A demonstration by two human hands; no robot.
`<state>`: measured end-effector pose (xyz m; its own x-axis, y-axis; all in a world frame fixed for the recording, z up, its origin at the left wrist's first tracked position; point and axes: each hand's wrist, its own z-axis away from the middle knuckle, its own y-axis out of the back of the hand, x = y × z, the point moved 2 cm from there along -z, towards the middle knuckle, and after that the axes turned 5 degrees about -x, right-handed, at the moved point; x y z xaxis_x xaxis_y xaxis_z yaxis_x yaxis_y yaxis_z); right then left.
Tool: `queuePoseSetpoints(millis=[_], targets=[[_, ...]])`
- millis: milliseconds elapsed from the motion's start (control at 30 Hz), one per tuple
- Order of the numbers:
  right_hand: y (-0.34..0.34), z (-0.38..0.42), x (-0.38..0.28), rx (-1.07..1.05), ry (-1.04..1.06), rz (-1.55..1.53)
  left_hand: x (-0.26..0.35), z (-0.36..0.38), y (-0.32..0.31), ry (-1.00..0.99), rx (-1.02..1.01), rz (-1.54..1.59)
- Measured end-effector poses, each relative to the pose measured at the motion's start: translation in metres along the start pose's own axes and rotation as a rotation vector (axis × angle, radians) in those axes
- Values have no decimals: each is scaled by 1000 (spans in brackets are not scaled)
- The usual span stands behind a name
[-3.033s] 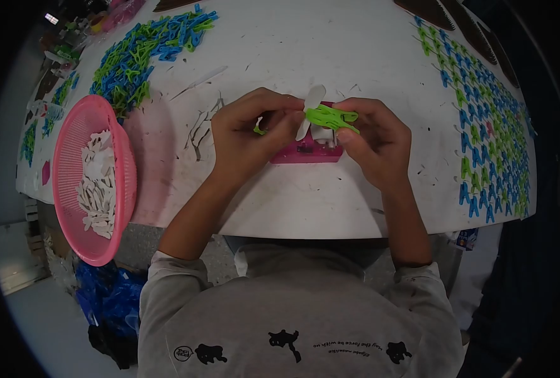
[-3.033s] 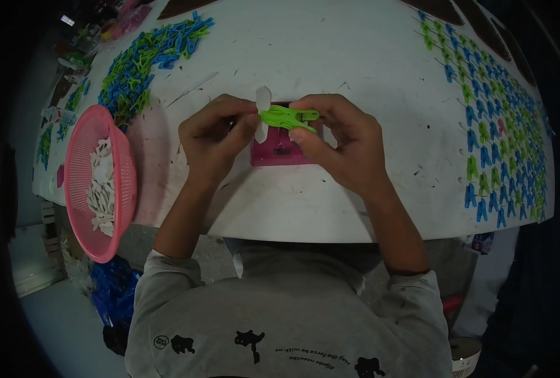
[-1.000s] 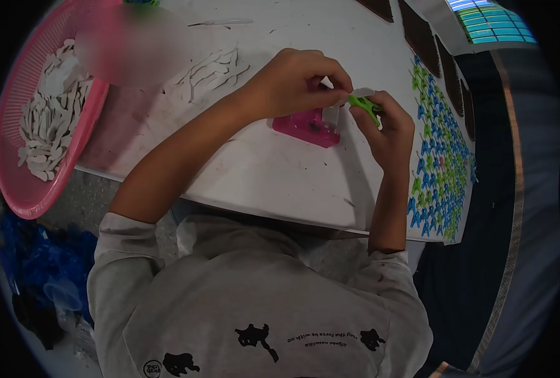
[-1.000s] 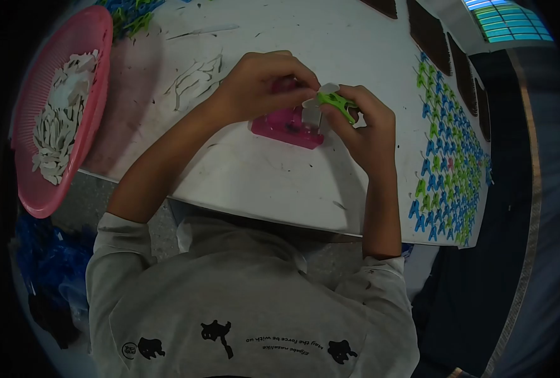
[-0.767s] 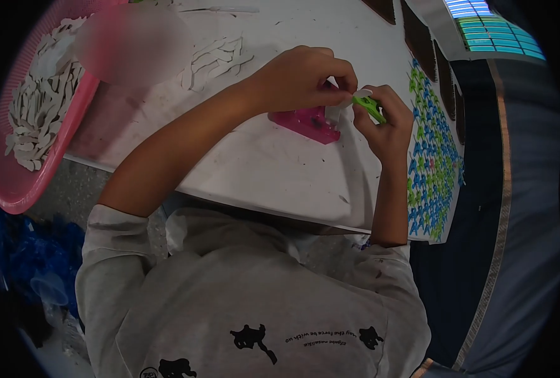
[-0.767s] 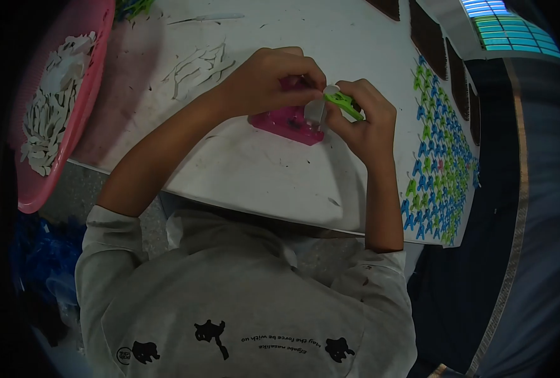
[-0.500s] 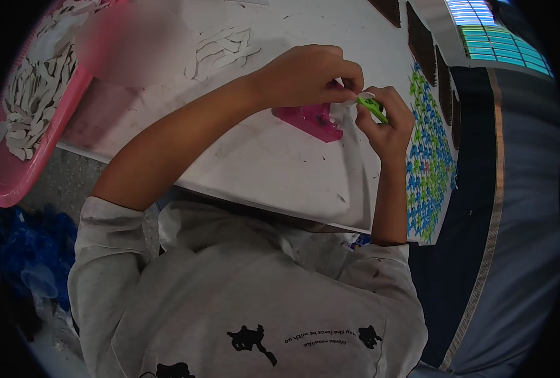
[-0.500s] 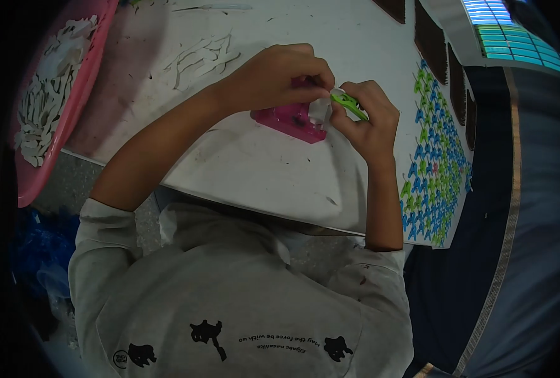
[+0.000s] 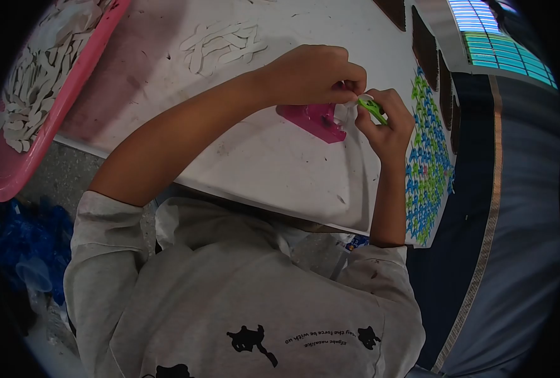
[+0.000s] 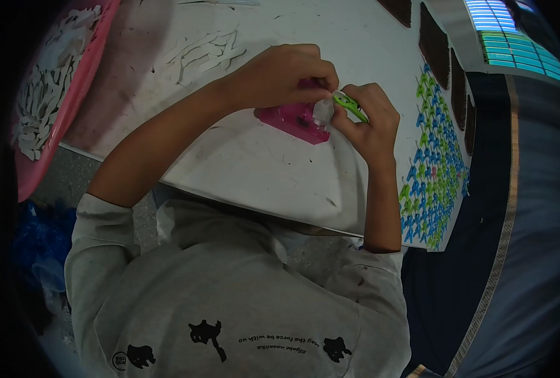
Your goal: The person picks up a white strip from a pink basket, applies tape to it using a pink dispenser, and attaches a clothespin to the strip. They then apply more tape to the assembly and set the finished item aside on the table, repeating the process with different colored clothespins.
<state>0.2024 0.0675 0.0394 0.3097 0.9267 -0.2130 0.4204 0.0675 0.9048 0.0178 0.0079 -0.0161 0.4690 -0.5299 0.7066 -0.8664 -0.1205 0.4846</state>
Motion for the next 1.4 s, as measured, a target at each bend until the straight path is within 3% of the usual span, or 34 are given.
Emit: queuePoseSetpoints(millis=[467, 533, 833, 967, 1033, 1400], targets=[[0, 1, 1, -17, 31, 2, 0, -1, -2, 19, -44, -36], [1, 3, 1, -23, 37, 0, 1, -2, -3, -73, -14, -118], [2, -3, -3, -68, 62, 37, -10, -3, 1, -134, 35, -98], [3, -5, -3, -112, 61, 46, -20, -5, 4, -129, 135, -153], [3, -5, -2, -132, 59, 40, -25, -4, 4, -79, 147, -333], [3, -8, -1, -299, 72, 107, -26, -3, 3, -38, 119, -390]])
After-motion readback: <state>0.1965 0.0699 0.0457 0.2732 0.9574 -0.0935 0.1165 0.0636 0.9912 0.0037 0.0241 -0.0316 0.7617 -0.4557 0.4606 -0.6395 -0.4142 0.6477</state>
